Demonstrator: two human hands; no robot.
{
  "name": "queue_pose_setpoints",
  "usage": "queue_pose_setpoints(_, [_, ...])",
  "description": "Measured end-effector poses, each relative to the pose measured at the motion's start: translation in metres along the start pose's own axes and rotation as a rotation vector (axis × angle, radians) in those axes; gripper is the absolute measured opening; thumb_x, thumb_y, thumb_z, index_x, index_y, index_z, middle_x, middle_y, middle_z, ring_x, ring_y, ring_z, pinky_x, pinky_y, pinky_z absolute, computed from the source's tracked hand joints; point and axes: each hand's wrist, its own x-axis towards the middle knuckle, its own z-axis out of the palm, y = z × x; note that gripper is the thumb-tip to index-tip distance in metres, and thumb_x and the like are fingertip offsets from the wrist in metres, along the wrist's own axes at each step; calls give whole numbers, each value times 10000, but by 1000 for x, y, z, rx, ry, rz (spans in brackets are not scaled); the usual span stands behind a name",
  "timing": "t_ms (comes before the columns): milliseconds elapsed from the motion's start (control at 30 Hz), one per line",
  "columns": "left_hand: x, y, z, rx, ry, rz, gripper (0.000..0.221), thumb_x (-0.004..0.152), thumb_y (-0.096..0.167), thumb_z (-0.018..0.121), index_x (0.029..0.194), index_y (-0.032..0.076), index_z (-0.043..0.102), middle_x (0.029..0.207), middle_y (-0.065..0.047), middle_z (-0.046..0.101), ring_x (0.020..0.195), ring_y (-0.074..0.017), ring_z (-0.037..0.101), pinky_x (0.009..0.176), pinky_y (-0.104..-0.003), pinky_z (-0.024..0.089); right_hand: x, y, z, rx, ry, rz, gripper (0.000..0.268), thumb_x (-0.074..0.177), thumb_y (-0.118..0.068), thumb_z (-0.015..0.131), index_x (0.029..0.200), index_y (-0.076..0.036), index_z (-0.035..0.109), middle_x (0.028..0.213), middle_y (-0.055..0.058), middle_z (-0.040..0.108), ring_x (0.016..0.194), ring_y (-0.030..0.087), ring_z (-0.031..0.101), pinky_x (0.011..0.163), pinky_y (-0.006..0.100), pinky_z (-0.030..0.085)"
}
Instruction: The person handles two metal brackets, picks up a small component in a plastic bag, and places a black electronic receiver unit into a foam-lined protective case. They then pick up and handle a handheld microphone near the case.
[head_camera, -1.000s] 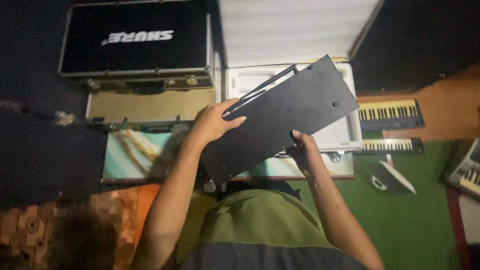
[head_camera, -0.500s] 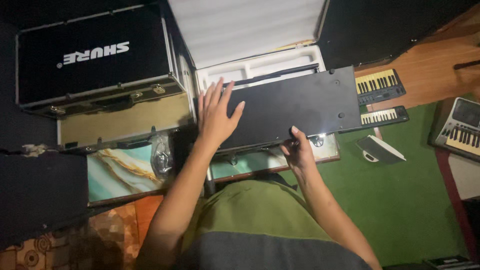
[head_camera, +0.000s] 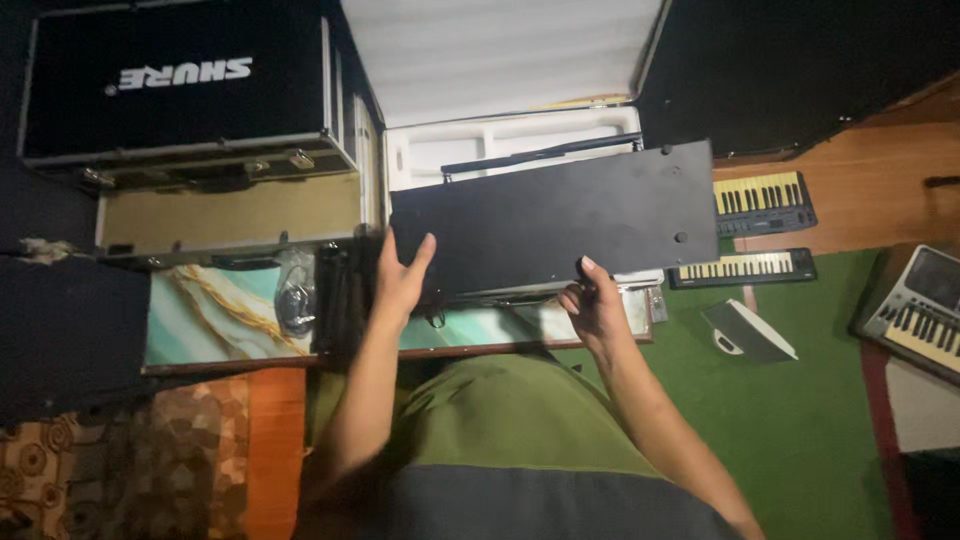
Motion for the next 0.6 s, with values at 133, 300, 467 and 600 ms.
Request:
queue_pose_setpoints(133, [-14, -7, 4, -196, 21, -2, 693, 936, 261, 740, 1519, 12, 461, 1402, -137, 623, 1247, -192, 599, 1062, -324, 477, 8, -2, -11, -22, -33, 34, 334, 925, -310, 782, 773, -189, 510, 652, -42, 411, 526, 110, 378, 503, 296, 314])
queue_pose_setpoints(300, [-16, -8, -8, -245, 53, -19, 701, 936, 197, 757, 1526, 21, 422, 1413, -114, 611, 1256, -186, 600, 1074, -330, 482, 6, -26, -13, -122, 241, -44, 346, 864, -461, 713, 1039, -166, 673, 924, 5, 689, 765, 132, 648, 598, 279, 466])
queue_pose_setpoints(467, [-13, -5, -35, -343, 0, 15, 683, 950, 127, 727, 1550, 25, 418, 1416, -107, 601, 1257, -179, 589, 1082, -331, 479, -14, -78, -22, -227, 252, -303, 462, 908, -513, 662, 1241, -194, 622, 1121, 18, 713, 963, 145, 681, 767, 279, 570])
queue_pose_setpoints(600, [-11, -5, -46, -346, -26, -11, 712, 939, 114, 726, 1567, 43, 398, 1425, -100, 589, 1268, -178, 578, 1086, -329, 476, -9, -92, -41, -589, 261, -319, 469, 962, -416, 601, 1364, -176, 609, 1246, 70, 710, 1075, 181, 699, 892, 337, 612])
